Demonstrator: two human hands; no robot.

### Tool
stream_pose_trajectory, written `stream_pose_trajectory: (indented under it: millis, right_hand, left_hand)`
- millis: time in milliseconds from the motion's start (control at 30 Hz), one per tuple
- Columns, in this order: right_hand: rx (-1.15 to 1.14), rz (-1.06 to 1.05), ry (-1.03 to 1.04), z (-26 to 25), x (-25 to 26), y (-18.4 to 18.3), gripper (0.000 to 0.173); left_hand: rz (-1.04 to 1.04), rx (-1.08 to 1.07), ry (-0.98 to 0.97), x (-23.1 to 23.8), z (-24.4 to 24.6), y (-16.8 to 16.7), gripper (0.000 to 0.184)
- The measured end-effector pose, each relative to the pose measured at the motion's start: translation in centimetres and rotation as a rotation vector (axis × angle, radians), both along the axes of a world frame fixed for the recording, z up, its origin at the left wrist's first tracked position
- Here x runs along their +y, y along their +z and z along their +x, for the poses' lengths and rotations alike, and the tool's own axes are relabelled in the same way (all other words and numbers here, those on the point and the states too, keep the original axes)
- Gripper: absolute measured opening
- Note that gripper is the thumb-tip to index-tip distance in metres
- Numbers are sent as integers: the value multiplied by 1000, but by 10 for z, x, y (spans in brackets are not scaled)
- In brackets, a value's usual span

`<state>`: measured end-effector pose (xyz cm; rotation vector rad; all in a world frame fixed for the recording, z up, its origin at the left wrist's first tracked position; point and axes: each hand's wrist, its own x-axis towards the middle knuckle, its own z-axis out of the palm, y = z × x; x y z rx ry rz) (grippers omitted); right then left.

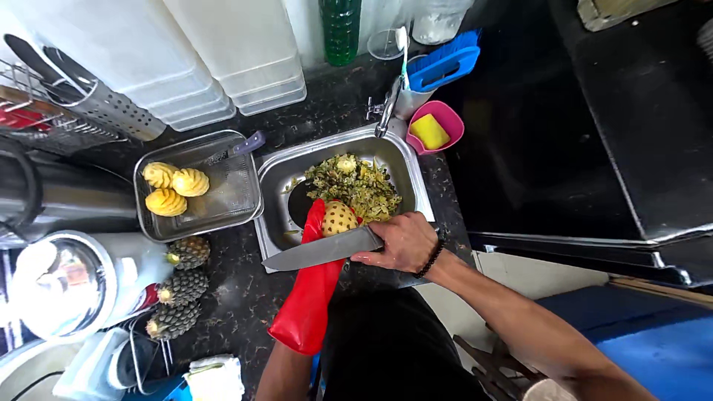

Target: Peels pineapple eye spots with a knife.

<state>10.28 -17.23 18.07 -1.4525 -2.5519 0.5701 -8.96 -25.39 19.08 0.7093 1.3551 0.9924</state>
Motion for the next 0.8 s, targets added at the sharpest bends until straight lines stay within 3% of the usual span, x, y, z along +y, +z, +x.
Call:
stream_pose_trajectory:
  millis: [133,433,533,700,800]
  right_hand:
    - [26,28,5,14,1,-7,86]
    - [18,-116,-37,32,14,-24,94]
    - [8,-82,-10,21,15,-17,94]
    - [126,84,14,22,20,-42,85]
    - [113,-233,-119,38,27,-57,76]
  left_hand:
    - [124,-230,127,6,13,-18,40]
    - [-142,-369,522,35,30,-10,40]
    - [-64,-418,514,40,19,-22,43]
    - [19,-277,358,26,9,-21,40]
    - [-213,-421,531,45,13,-22,46]
